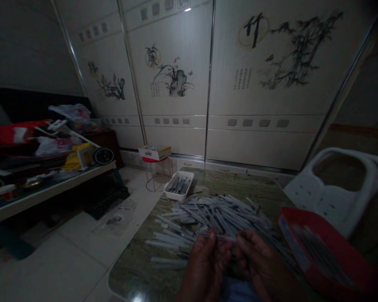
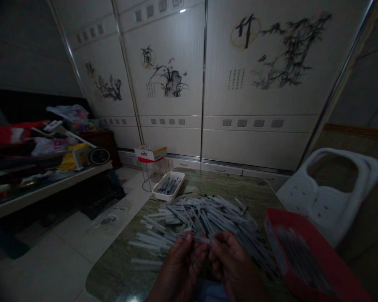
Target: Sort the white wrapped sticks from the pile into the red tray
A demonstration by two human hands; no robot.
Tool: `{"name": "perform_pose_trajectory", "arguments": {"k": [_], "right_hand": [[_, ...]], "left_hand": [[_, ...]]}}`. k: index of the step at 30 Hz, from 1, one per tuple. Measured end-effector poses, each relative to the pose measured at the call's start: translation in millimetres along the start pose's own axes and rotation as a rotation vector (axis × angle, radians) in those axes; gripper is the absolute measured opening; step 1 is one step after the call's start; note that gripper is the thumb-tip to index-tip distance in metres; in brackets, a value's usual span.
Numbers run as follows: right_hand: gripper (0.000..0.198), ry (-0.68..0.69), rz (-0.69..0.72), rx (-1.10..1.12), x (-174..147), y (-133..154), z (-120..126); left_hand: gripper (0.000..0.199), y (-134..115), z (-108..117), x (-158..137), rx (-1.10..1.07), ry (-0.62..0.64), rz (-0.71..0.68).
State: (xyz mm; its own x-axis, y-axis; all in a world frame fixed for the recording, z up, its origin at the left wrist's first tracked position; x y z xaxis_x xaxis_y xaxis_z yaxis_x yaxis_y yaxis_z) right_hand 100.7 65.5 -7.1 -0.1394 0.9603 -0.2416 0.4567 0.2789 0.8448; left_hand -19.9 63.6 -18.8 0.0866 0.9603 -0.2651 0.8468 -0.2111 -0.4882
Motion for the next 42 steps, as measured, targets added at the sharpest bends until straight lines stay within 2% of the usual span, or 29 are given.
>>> {"name": "perform_pose_trajectory", "arguments": {"k": [3, 5, 10, 12, 16, 19, 24, 29, 36, 42], "right_hand": [[0.033, 0.014, 0.014, -0.070, 2, 1, 3], [0.031, -0.009, 0.041, -0.199, 3, 6, 11], [0.024, -0.173, 0.191, -0.761, 5, 35, 38], [0.019, -0.179, 0.236, -0.978, 6, 40, 43], [0.012, -0.089, 0.208, -1.311, 12, 24, 46], [0.009, -0.083, 0.197, -1.455, 13, 11, 43], [0.005, -0.104, 0.208, -1.492, 9, 1, 32], [0.008, -0.107, 0.228, -1.466, 7, 8, 32], [0.016, -0.098, 0.252, -0.968, -4, 43, 20], [0.023, -0.089, 0.187, -0.746, -11, 46, 15]], "left_hand": [[0.014, -3, 2, 0, 0.010, 0.006, -0.010], [0.013, -8, 7, 2, 0.015, -0.029, -0.032], [0.009, -27, 20, 9, 0.039, -0.111, -0.110], [0.008, -32, 23, 13, 0.035, -0.131, -0.123], [0.007, -37, 28, 17, 0.028, -0.163, -0.141], [0.006, -37, 29, 18, 0.045, -0.169, -0.148], [0.005, -32, 26, 17, 0.067, -0.143, -0.146], [0.006, -29, 24, 15, 0.102, -0.143, -0.137], [0.011, -22, 24, 15, 0.148, -0.093, -0.127], [0.018, -16, 17, 12, 0.173, -0.070, -0.092]]}}
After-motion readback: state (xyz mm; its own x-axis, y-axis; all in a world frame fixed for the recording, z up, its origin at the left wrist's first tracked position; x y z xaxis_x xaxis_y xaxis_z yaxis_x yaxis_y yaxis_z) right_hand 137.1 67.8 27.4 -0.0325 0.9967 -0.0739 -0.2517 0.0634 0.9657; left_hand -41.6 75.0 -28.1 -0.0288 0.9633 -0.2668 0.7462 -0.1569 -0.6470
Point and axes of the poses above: each hand's wrist, its own x-axis towards the middle knuckle, its own z-axis out of the back of the hand, y = z × x, the point moved 7 cm from there along x, towards the middle knuckle, and after that the axes turned 2 degrees about -z, right-handed, at the moved point
